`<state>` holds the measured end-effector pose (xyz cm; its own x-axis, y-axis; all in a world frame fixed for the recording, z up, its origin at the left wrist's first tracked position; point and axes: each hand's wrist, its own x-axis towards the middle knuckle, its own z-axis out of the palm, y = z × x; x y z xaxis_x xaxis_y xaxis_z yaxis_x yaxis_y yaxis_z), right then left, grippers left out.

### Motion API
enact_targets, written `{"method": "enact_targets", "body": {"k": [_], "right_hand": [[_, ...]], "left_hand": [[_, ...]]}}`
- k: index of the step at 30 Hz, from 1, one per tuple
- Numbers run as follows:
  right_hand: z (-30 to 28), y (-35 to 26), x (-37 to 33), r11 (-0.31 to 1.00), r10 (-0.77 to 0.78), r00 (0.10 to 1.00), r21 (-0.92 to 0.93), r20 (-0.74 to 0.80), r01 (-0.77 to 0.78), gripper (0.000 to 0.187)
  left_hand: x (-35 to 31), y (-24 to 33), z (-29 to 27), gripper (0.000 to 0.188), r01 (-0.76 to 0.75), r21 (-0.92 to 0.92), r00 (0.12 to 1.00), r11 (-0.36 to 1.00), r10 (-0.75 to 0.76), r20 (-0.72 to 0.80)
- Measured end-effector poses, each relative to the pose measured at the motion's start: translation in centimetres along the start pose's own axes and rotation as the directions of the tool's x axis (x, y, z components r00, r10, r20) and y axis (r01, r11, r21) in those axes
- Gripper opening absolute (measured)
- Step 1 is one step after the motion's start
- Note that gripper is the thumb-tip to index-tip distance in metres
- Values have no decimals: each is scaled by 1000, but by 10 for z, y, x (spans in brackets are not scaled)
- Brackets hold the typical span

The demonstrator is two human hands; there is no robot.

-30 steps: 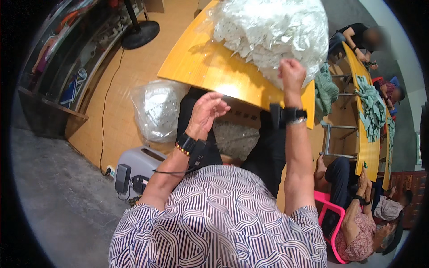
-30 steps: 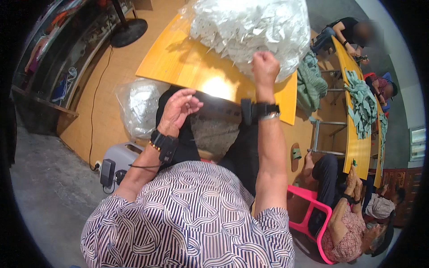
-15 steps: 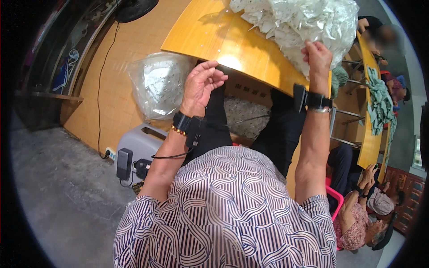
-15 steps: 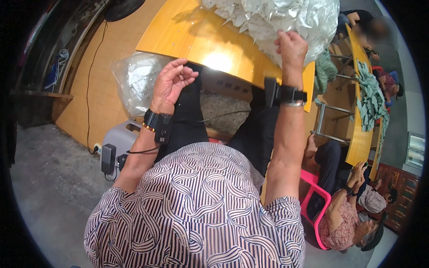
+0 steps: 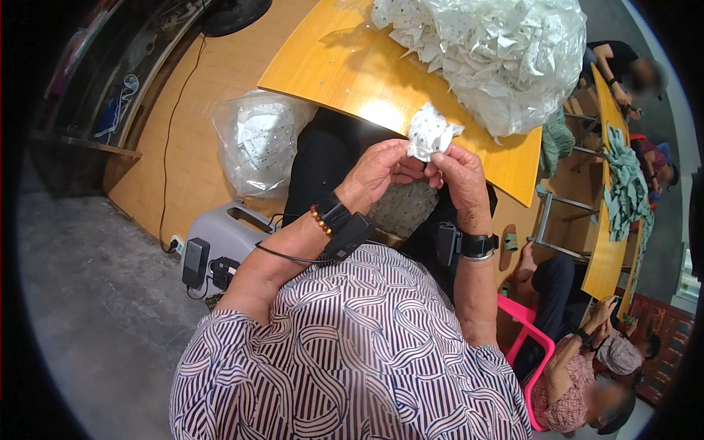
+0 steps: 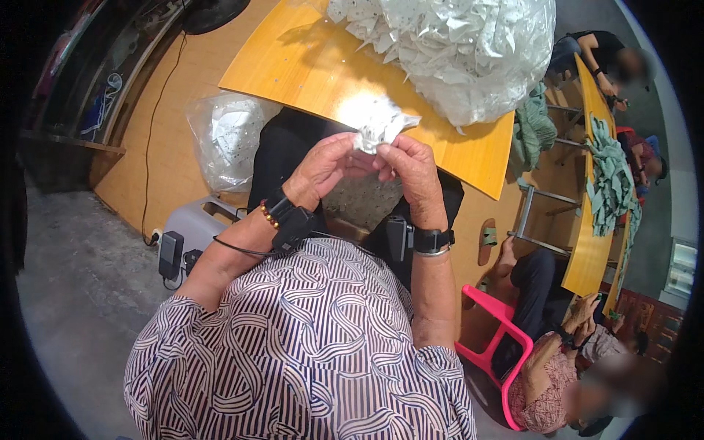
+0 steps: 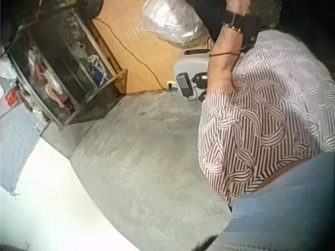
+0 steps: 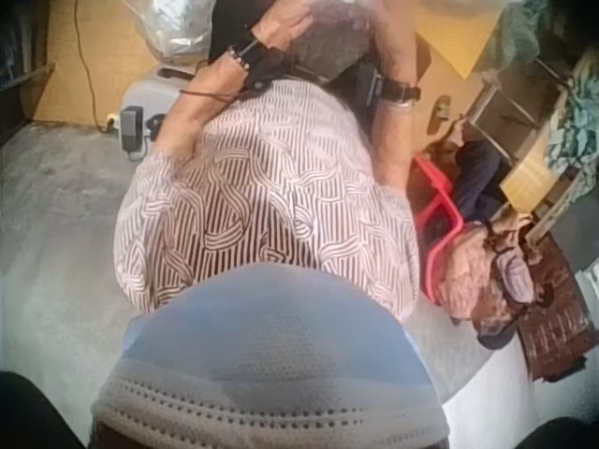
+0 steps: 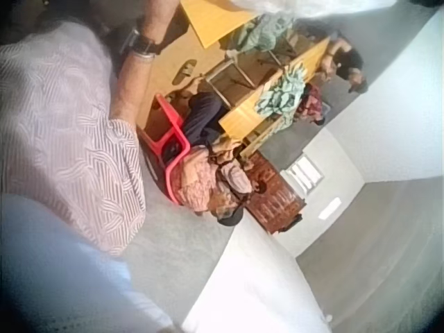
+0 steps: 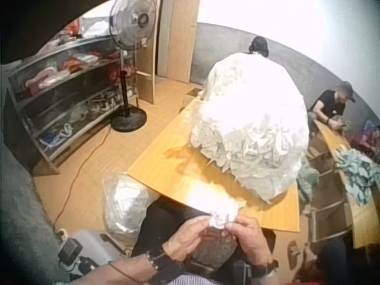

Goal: Sorting and inspecting small pieces of white fabric scraps.

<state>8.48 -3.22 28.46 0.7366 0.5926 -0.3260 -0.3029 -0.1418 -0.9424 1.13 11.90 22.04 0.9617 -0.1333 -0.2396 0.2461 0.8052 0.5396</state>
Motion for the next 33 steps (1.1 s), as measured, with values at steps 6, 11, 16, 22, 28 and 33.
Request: {"method": "enact_targets", "body": {"k": [6, 11, 16, 22, 28, 33], "right_hand": [[-14, 32, -19, 994, 110, 982, -11, 154, -110, 17], [-31, 48, -24, 960, 238, 929, -213, 282, -182, 26], [-13, 63, -24, 997, 82, 988, -3, 129, -82, 45], [-5, 81, -1, 978, 37, 991, 207, -126, -10, 18], [-12, 75, 4, 904, 3, 1000, 427, 9, -7, 28], [6, 70, -7, 822, 20, 999, 569, 29, -33, 45]], "left_hand": [[12, -15, -15, 45, 163, -283, 985, 945, -138, 104], [21, -20, -1, 33, -19, -243, 996, 970, -3, -92], [9, -11, -23, 33, -49, -161, 997, 986, 40, -63], [6, -12, -28, 34, -25, -149, 997, 988, 14, -72], [4, -12, -31, 33, -47, -255, 990, 966, 12, -138], [4, -19, -30, 35, -84, -294, 986, 952, 37, -161]]}}
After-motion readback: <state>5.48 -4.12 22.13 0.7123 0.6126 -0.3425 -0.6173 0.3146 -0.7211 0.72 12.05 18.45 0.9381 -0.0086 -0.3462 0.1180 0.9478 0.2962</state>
